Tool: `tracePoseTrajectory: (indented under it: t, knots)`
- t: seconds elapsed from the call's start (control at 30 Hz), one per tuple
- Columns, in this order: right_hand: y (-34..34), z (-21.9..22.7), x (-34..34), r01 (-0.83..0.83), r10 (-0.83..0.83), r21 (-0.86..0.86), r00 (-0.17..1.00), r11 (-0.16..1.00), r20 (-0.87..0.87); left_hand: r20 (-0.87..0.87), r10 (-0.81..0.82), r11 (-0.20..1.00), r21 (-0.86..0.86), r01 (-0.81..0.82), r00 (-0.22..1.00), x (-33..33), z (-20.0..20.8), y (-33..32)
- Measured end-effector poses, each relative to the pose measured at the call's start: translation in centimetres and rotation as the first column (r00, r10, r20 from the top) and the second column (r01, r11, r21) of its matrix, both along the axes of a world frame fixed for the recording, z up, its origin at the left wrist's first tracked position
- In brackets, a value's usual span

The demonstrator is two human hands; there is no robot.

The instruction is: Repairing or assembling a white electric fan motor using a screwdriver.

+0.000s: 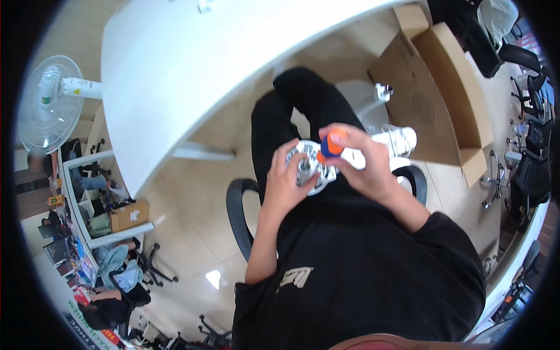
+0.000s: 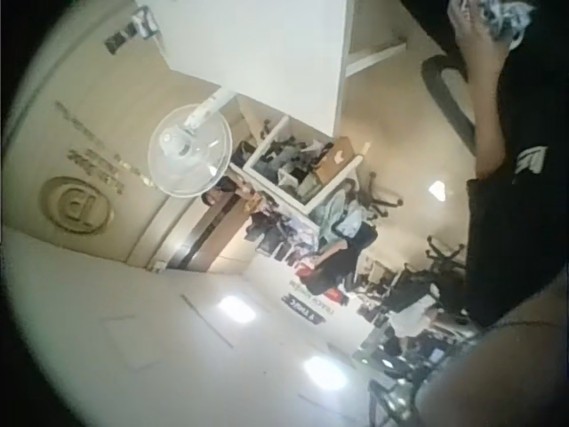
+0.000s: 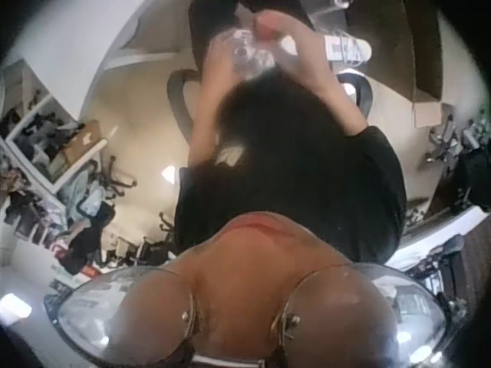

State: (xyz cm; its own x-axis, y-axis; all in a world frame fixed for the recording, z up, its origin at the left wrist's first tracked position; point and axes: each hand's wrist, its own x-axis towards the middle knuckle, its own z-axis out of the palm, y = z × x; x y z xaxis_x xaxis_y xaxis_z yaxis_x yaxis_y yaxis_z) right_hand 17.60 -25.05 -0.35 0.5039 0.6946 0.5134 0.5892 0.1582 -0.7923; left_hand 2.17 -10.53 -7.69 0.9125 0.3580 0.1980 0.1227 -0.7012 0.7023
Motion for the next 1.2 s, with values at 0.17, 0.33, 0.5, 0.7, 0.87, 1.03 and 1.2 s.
tracePoseTrajectory:
  t: [0.17,0.33,0.5,0.7,0.87,1.03,1.2]
  knots:
    - [-1.0,-0.6,-0.1,-0.141,0.137,-0.049,0.988,0.989,-0.065,-0.034,-0.002,1.000,-0.015,0.002,0.999,-1.0,-0.6,-0.6]
    - [-0.8,-0.9,0.0,-0.223,0.209,-0.056,0.960,0.973,-0.185,-0.090,0.019,1.000,-0.006,-0.020,0.996,-1.2,-1.0,-0.6]
    - [0.1,-1.5,-0.1,-0.114,0.108,-0.053,0.988,0.992,-0.109,-0.056,0.013,1.000,0.002,-0.013,0.998,-0.8,-1.2,0.1]
    - [0.0,-0.9,0.2,-0.047,0.051,-0.108,0.998,0.993,0.040,-0.126,-0.009,1.000,-0.009,0.008,0.992,-0.4,-1.3,0.4]
    - [-0.7,2.0,1.3,-0.179,0.170,-0.134,0.982,0.975,-0.078,-0.053,0.015,1.000,-0.003,-0.015,0.998,-0.2,-1.7,0.1]
    - [-2.4,7.4,4.9,-0.075,0.076,-0.014,0.959,0.997,0.272,-0.059,0.014,1.000,0.000,-0.014,0.998,-0.6,-2.5,0.5]
    - [1.1,7.2,11.2,0.211,-0.202,0.184,0.977,0.960,-0.064,-0.103,-0.008,1.000,0.023,0.010,0.995,-0.6,-2.2,0.8]
